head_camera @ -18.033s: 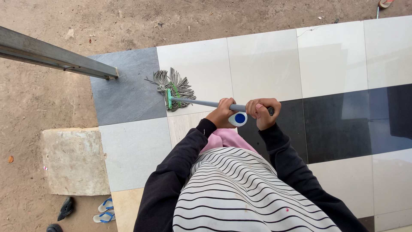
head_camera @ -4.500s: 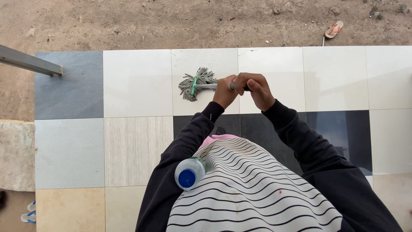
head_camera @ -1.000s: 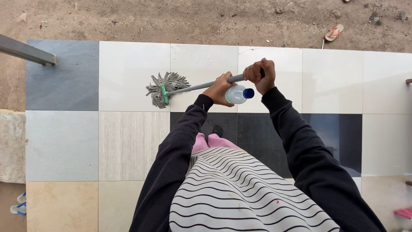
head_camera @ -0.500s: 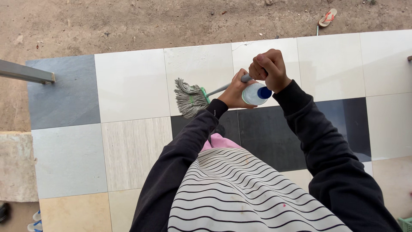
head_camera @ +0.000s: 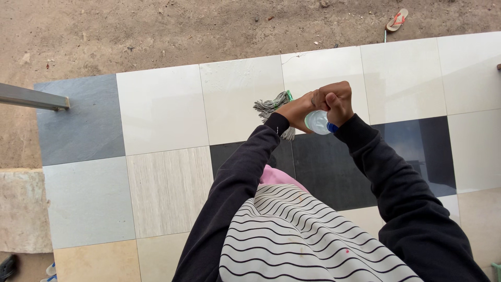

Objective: The person attempts to attach a plastic water bottle to the handle of a mop by pressing and twisting the bottle against the mop's shaft.

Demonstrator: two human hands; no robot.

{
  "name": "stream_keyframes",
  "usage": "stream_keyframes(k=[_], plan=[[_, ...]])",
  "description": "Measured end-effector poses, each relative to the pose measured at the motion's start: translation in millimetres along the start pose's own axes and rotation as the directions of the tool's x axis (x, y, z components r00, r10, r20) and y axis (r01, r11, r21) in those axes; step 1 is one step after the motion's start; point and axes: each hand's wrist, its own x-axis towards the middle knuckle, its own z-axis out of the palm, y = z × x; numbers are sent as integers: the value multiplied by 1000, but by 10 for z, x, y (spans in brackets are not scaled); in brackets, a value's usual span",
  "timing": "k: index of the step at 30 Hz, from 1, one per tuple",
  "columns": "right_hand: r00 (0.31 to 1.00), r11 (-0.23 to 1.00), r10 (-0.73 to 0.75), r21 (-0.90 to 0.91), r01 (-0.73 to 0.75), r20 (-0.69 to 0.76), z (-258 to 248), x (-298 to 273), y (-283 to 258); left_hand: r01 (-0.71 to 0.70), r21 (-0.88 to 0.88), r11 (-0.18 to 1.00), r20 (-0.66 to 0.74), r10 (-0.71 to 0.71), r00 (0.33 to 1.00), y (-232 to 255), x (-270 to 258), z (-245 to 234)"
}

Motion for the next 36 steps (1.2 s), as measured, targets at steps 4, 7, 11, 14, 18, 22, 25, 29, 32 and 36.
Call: stream_keyframes(k=[4, 7, 11, 14, 18, 22, 25, 29, 32, 36], plan=[[992, 991, 2, 135, 15, -125, -130, 23, -85, -16, 14, 1000, 6, 16, 1000, 133, 81, -244], [978, 978, -29, 197, 70, -204, -120, 61, 48, 41, 71, 997, 16, -42, 999, 57, -34, -378], [949, 948, 37, 312, 66, -312, 303, 92, 522, 193, 76, 978, -12, -193, 981, -318, -547, -473], [941, 918, 92, 393, 45, -324, 919, 105, 894, 347, 137, 928, -59, -342, 938, -641, -1205, -524], [987, 915, 96, 402, -35, -132, 1540, 127, 1114, 507, 192, 840, -200, -472, 858, -945, -1855, -499], [995, 923, 79, 382, -50, -60, 1582, 202, 1048, 526, 162, 835, -224, -488, 844, -944, -1935, -513], [994, 938, 64, 346, -28, -93, 1360, 326, 889, 508, 133, 851, -223, -473, 852, -818, -1627, -559], [990, 963, 36, 268, 3, -139, 942, 520, 611, 407, 92, 909, -214, -382, 899, -611, -1056, -665], [992, 984, 45, 178, -24, -117, 589, 667, 418, 324, 61, 944, -247, -300, 921, -484, -605, -661], [998, 996, 64, -54, -65, -28, 216, 798, 344, 263, -51, 964, -261, -267, 928, -525, -131, -522]])
